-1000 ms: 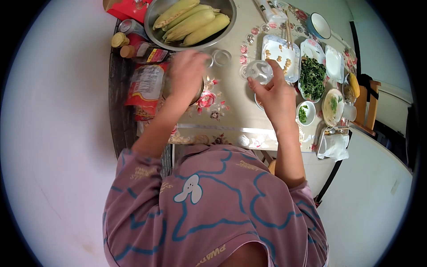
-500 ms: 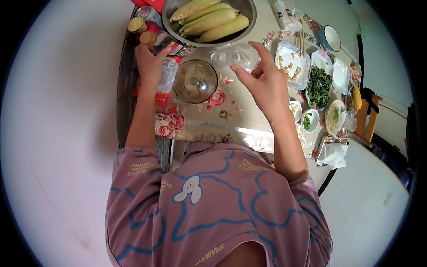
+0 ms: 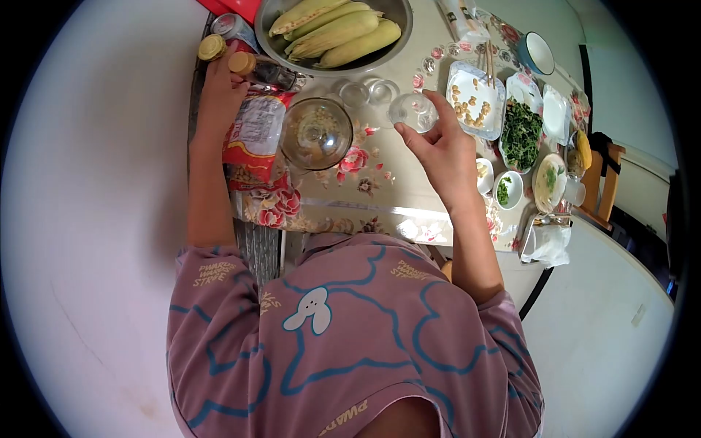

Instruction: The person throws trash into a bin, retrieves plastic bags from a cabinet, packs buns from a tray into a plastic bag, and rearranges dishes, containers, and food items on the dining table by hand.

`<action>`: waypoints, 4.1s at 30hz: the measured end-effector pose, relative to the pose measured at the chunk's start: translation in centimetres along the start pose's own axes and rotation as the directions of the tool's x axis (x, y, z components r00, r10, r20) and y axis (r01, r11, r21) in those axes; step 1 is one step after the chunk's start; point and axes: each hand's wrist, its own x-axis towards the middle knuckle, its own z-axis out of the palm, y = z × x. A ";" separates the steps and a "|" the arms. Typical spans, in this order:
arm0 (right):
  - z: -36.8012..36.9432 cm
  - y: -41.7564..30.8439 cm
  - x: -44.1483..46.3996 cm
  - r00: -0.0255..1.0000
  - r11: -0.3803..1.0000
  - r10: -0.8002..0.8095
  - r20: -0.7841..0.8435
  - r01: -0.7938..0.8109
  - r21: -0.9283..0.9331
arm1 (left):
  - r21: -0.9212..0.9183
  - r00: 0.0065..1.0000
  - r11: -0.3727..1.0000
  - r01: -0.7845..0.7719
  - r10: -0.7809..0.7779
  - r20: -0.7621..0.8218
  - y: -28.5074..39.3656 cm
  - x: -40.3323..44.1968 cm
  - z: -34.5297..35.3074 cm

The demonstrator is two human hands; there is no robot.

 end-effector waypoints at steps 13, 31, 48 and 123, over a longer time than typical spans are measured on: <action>0.0 0.7 0.7 0.999 0.986 0.034 -0.017 -0.036 -0.160 | 0.115 0.945 0.993 0.001 0.037 -0.324 1.4 -1.1 3.7; 9.4 5.6 0.9 0.985 0.977 -0.112 0.131 0.133 -0.167 | -0.374 0.971 0.921 0.110 -0.180 -0.157 6.6 -12.1 8.7; 15.5 16.9 13.9 0.929 0.972 -0.049 0.366 0.129 -0.196 | -0.285 0.927 0.938 0.199 -0.086 0.365 9.5 -17.4 12.7; -9.2 40.3 -10.2 0.738 0.589 0.659 -0.145 -0.387 0.710 | -0.393 0.556 0.397 0.829 -0.508 0.658 15.3 -17.4 33.1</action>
